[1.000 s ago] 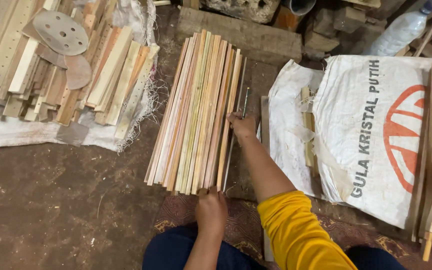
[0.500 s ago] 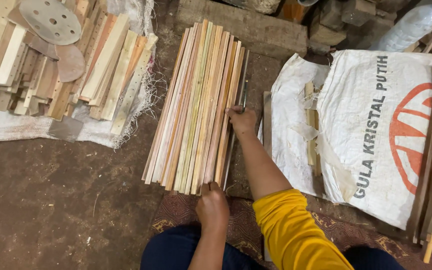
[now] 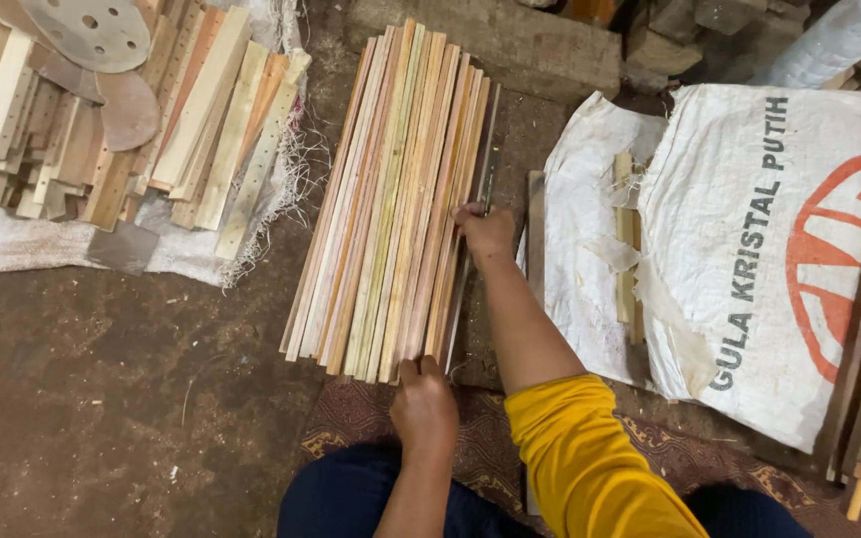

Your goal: The person sits on the floor and repeatedly picks up thin wooden strips from a pile. Using a pencil, they mark each strip and then place it into a separate pile. The process is repeated for multiple strips.

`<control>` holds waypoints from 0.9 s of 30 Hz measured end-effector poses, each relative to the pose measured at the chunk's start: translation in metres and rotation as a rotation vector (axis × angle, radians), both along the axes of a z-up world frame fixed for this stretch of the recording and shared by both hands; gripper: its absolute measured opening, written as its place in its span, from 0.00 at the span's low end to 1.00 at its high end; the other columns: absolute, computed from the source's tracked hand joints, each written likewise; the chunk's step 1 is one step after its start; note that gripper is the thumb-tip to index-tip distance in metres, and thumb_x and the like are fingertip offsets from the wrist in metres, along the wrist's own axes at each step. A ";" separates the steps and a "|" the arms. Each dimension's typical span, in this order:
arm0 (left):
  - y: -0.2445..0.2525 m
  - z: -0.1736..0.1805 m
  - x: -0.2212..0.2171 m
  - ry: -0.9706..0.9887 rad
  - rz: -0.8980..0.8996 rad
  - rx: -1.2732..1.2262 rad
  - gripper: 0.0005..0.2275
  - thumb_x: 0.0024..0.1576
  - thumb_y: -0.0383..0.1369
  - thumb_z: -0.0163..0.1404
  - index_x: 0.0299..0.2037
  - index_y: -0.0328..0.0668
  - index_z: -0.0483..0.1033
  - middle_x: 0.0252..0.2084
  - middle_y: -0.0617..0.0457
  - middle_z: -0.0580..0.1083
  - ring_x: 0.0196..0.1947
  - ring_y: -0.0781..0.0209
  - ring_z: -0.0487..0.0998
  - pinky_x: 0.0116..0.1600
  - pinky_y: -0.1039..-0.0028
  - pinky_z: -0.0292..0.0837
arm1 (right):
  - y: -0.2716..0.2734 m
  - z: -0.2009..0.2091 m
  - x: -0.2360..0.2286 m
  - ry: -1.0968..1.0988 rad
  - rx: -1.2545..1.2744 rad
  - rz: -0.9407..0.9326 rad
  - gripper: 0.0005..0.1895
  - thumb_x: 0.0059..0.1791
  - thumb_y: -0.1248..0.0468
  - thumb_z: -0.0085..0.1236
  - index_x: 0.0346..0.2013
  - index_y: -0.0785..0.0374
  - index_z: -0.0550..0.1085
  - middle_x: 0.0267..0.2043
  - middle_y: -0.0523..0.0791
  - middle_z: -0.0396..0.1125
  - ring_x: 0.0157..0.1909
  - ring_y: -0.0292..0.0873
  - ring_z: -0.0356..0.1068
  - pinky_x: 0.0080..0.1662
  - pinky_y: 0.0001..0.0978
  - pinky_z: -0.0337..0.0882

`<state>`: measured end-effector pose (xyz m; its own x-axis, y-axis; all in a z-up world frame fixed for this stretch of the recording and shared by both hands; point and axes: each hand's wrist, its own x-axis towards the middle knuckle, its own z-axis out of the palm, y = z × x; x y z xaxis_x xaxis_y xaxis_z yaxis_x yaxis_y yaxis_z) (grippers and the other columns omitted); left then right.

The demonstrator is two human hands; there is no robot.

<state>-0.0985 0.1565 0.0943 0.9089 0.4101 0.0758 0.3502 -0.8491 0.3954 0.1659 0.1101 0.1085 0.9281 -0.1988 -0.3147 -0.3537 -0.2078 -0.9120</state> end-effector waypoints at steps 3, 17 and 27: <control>-0.003 0.006 0.002 0.065 -0.019 0.023 0.15 0.50 0.17 0.59 0.48 0.33 0.80 0.48 0.33 0.72 0.10 0.70 0.65 0.09 0.83 0.69 | -0.003 0.000 0.002 -0.076 -0.245 0.072 0.17 0.42 0.61 0.72 0.42 0.63 0.80 0.35 0.45 0.76 0.34 0.41 0.73 0.48 0.31 0.75; -0.007 -0.008 0.005 0.101 -0.025 -0.083 0.09 0.57 0.33 0.51 0.44 0.41 0.79 0.41 0.43 0.74 0.22 0.50 0.81 0.25 0.61 0.81 | -0.030 0.012 -0.061 0.013 -0.197 0.229 0.16 0.53 0.49 0.54 0.41 0.55 0.81 0.23 0.44 0.73 0.29 0.41 0.74 0.37 0.34 0.73; -0.066 -0.038 -0.009 0.235 -0.562 -0.149 0.12 0.58 0.40 0.49 0.33 0.46 0.85 0.29 0.45 0.81 0.33 0.40 0.85 0.34 0.51 0.80 | -0.212 0.014 -0.194 -0.299 -0.380 0.269 0.11 0.50 0.58 0.61 0.43 0.58 0.82 0.36 0.53 0.77 0.39 0.58 0.77 0.39 0.46 0.75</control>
<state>-0.1079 0.0904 0.0567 0.9742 -0.1449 -0.1732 -0.0423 -0.8705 0.4903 -0.0280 -0.1021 0.1224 0.9998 0.0094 0.0176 0.0197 -0.5890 -0.8079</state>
